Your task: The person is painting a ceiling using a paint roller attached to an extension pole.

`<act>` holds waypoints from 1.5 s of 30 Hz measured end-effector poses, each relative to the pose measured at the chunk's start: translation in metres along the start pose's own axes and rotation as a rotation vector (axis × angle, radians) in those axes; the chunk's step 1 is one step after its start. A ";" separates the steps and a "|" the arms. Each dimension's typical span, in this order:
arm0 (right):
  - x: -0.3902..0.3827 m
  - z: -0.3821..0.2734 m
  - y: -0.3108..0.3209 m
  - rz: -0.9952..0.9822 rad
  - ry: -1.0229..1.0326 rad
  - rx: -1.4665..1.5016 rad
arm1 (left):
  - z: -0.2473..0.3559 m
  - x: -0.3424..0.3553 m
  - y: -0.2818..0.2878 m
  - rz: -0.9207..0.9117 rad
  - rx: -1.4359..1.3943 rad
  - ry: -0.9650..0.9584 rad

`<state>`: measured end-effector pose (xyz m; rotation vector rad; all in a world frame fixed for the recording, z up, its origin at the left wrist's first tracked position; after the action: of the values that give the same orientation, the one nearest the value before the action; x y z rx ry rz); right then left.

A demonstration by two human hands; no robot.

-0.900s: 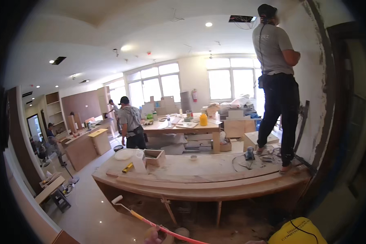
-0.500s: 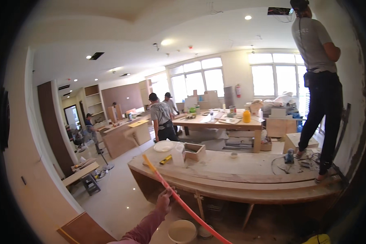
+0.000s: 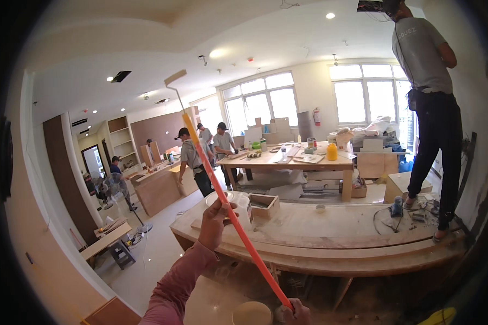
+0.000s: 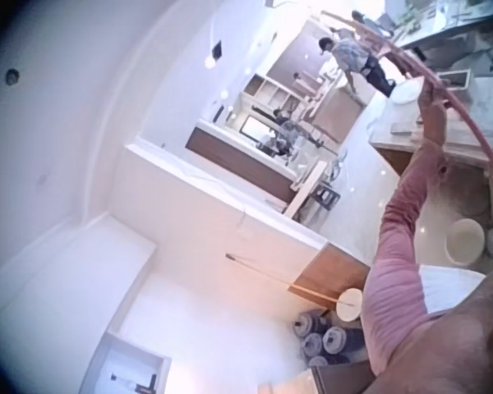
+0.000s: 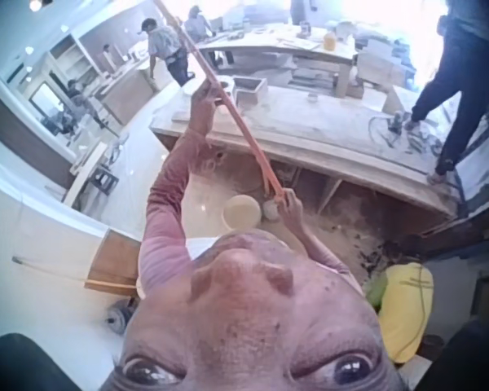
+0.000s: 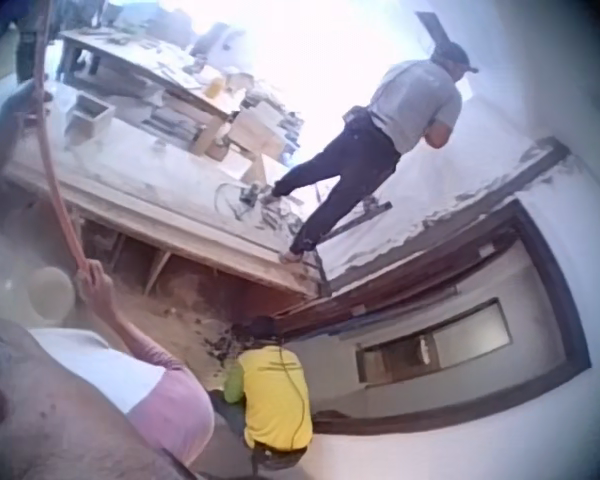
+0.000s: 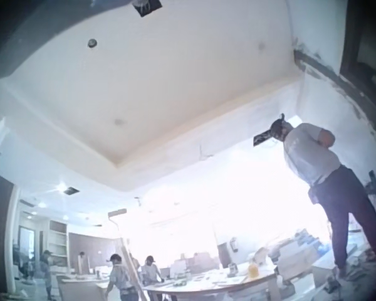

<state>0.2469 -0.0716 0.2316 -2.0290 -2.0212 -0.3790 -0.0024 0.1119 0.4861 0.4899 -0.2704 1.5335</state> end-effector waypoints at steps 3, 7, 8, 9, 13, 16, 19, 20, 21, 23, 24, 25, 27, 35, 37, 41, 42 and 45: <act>0.043 -0.023 -0.038 0.179 0.191 0.047 | -0.003 0.027 -0.010 -0.058 -0.029 -0.033; 0.108 -0.038 -0.072 0.363 0.174 0.030 | 0.001 0.059 -0.027 -0.169 -0.057 -0.100; 0.126 -0.041 -0.078 0.384 0.288 -0.087 | 0.003 0.066 -0.031 -0.171 -0.051 -0.080; 0.144 -0.043 -0.083 0.402 0.288 -0.101 | 0.005 0.076 -0.035 -0.184 -0.057 -0.121; 0.213 -0.059 -0.104 0.346 0.271 0.011 | 0.017 0.135 -0.043 -0.215 -0.045 -0.179; 0.254 -0.088 -0.109 0.268 0.284 0.203 | 0.032 0.184 -0.050 -0.232 -0.191 -0.181; 0.291 -0.122 -0.102 0.173 0.246 0.262 | 0.058 0.228 -0.062 -0.249 -0.249 -0.149; 0.303 -0.132 -0.097 0.164 0.269 0.198 | 0.068 0.242 -0.066 -0.237 -0.251 -0.152; 0.316 -0.140 -0.093 0.179 0.295 0.193 | 0.078 0.255 -0.069 -0.262 -0.221 -0.157; 0.344 -0.153 -0.085 0.205 0.311 0.187 | 0.096 0.280 -0.075 -0.298 -0.186 -0.185; 0.358 -0.157 -0.081 0.191 0.354 0.204 | 0.103 0.292 -0.078 -0.279 -0.172 -0.199; 0.372 -0.161 -0.076 0.218 0.336 0.188 | 0.106 0.301 -0.082 -0.269 -0.149 -0.225; 0.399 -0.166 -0.067 0.168 0.377 0.340 | 0.108 0.315 -0.088 -0.277 -0.156 -0.257; 0.490 -0.177 -0.036 0.148 0.414 0.376 | 0.104 0.358 -0.120 -0.233 -0.133 -0.278; 0.509 -0.175 -0.032 0.127 0.439 0.413 | 0.104 0.373 -0.127 -0.223 -0.120 -0.301; 0.542 -0.172 -0.018 0.144 0.501 0.415 | 0.100 0.409 -0.140 -0.192 -0.076 -0.321; 0.548 -0.170 -0.015 0.116 0.489 0.426 | 0.098 0.417 -0.143 -0.175 -0.055 -0.312; 0.571 -0.170 -0.002 0.111 0.491 0.397 | 0.095 0.443 -0.155 -0.176 -0.020 -0.314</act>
<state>0.2453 0.4010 0.5942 -1.6045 -1.5367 -0.3724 0.1789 0.4645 0.7539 0.7211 -0.4720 1.2796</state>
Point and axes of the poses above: each hand's wrist, its own x-axis towards the middle knuckle, its own y-axis out of the back of the hand, z = x × y, the point moved 1 cm from there along x, towards the middle knuckle, and after that the axes turned 14 degrees about x, right-handed, at the moved point
